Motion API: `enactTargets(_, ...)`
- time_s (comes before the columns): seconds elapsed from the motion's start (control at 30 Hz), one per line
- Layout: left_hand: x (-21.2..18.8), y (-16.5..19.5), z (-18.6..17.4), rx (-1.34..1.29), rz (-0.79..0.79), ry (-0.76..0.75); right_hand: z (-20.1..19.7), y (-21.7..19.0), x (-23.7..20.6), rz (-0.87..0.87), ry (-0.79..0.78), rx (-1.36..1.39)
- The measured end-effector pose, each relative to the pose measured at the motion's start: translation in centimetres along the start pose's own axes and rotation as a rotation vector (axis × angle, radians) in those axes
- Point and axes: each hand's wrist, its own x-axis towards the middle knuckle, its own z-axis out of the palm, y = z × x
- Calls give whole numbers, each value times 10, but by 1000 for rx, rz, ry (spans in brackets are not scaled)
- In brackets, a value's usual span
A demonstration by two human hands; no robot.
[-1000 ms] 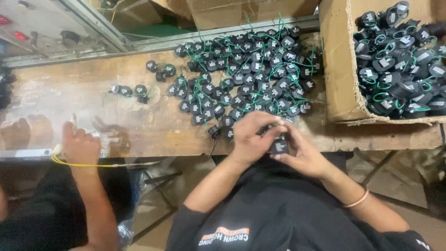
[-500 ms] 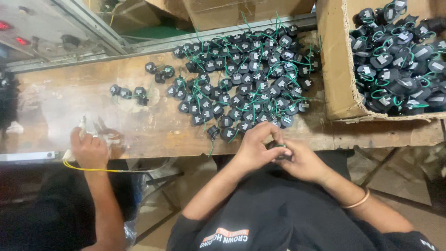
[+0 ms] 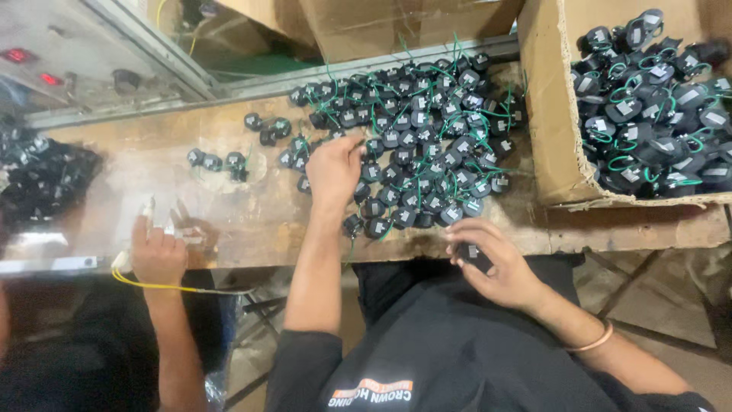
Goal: The person picks small black power adapter plugs with green wires from a pile on the workbench, manipulates each unit's wire and body with both hands, and places finished units into cardboard boxes beside the pile. The person repeats this handling cycle continuously across the workbench.
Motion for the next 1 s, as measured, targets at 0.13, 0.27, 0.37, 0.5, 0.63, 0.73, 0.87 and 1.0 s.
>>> enactTargets(0.13, -22, 10, -9, -217, 220, 201, -2, 11, -3, 19, 23, -47)
enactTargets(0.27, -57, 36, -20, -556, 341, 246, 7, 20, -10, 355, 39, 267)
enactTargets(0.37, -72, 68, -6, -744, 451, 56, 19, 26, -13, 384, 2, 338)
enactTargets(0.5, -85, 96, 13, -825, 501, -106, 20, 35, -20, 358, -90, 266)
enactTargets(0.63, -94, 89, 18, -938, 500, -227, 5, 37, -27, 266, -17, 110)
enactTargets(0.73, -101, 83, 23, -986, 395, -286, 4, 30, -22, 390, 33, 28)
enactTargets(0.87, -116, 93, 25, -1036, 56, -303, 11, 14, -7, 169, -56, -69)
enactTargets(1.0, -100, 71, 3, -940, 178, -197, 5, 8, -2, 65, -46, 6)
